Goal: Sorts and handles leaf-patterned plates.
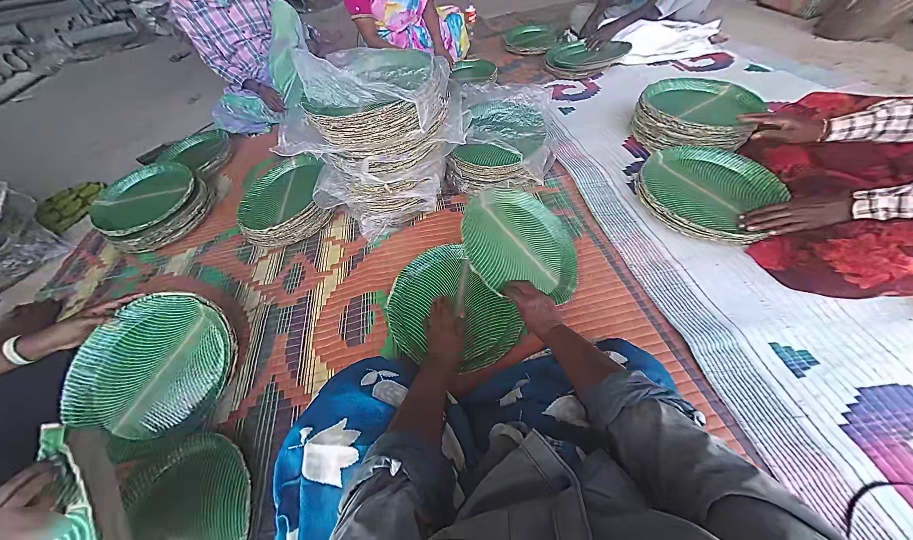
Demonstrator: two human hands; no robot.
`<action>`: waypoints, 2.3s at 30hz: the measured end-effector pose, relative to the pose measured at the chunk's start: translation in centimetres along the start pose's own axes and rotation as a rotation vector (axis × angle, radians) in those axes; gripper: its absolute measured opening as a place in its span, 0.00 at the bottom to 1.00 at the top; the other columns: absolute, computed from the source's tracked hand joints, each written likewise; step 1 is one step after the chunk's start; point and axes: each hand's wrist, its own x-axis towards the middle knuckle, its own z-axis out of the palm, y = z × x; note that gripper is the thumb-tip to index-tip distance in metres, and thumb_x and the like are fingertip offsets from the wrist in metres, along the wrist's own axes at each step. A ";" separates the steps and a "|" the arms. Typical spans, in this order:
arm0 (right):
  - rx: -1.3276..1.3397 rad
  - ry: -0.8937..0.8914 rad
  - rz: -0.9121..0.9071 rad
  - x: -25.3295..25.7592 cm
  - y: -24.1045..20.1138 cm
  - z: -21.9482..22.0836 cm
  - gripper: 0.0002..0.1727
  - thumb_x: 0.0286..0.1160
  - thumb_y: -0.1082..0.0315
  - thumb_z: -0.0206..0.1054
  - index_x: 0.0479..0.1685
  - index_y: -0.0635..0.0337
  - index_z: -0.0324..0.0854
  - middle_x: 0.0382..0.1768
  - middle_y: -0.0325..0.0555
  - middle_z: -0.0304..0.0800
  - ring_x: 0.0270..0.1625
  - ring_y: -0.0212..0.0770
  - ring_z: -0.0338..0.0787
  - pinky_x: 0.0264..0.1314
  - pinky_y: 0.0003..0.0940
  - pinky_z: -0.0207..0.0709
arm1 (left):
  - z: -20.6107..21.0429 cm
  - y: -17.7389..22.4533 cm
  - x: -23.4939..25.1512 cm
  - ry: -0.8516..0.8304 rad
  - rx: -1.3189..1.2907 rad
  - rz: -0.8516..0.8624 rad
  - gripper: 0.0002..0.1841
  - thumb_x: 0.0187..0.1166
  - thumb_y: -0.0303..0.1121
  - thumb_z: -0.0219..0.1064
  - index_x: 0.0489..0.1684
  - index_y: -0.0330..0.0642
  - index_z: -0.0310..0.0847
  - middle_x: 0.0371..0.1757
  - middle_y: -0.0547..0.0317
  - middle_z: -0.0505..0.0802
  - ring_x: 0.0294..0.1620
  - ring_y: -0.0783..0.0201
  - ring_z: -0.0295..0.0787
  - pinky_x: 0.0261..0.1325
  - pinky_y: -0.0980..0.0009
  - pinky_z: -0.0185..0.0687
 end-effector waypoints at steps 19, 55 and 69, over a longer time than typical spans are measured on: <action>0.582 -0.059 0.459 -1.3 1.1 0.0 0.23 0.83 0.76 0.56 0.74 0.82 0.70 0.81 0.81 0.64 0.85 0.67 0.66 0.85 0.56 0.60 | -7.9 5.2 -3.2 0.174 -1.026 -0.849 0.30 0.90 0.24 0.55 0.91 0.29 0.50 0.90 0.33 0.64 0.91 0.43 0.60 0.89 0.51 0.56; -0.042 -0.644 0.379 -2.3 -1.8 -1.9 0.21 0.93 0.64 0.51 0.68 0.69 0.81 0.71 0.70 0.82 0.78 0.67 0.80 0.76 0.69 0.70 | -14.3 -9.1 -16.6 0.817 -0.882 -0.288 0.22 0.90 0.28 0.49 0.78 0.23 0.60 0.55 0.51 0.83 0.43 0.76 0.84 0.49 0.77 0.83; -0.220 -0.307 0.739 -0.8 0.5 -4.0 0.33 0.85 0.73 0.58 0.90 0.70 0.58 0.90 0.68 0.57 0.93 0.69 0.55 0.86 0.82 0.40 | -5.9 5.3 -3.7 -0.108 -0.565 0.012 0.26 0.89 0.26 0.53 0.85 0.27 0.60 0.60 0.36 0.89 0.52 0.52 0.90 0.57 0.57 0.86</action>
